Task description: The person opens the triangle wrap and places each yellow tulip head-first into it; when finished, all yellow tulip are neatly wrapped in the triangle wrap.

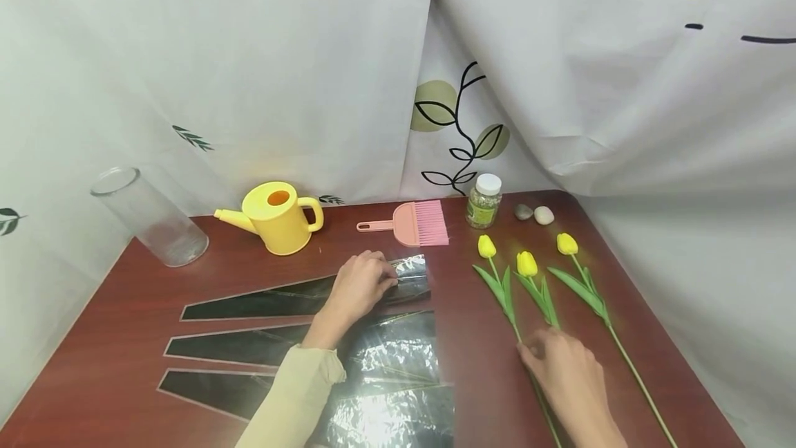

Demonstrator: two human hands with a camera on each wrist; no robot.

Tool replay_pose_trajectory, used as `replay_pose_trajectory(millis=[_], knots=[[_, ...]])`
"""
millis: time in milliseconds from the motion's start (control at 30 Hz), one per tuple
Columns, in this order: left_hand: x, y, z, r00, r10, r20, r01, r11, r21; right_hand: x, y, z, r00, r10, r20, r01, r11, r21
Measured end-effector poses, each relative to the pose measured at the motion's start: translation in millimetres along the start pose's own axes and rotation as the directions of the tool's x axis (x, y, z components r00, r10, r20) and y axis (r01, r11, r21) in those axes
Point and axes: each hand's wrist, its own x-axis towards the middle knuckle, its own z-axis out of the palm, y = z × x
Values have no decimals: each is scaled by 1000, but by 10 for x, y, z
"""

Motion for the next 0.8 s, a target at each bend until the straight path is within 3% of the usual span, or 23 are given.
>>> replay_pose_trajectory(millis=[100,233,333,533,800], knots=[[9,6,-24,1000,-3,2,3,1000,-5,-10,-19,49,995,-19,-96,23,999,46],[17,4,-64,1000,-8,13,8,1000,-14,-17,-34,93,971,-48,-233,73,992,99],[19,-3,-87,1000,-10,23,11,1000,-23,-19,-39,85,967,-43,-251,78,988,131],[33,-13,-126,1000,-11,15,11,999,-34,0,-76,-20,992,59,-112,-28,966,256],[31,-15,-159,1000,-6,13,6,999,-54,87,-117,-133,990,121,71,-139,910,390]])
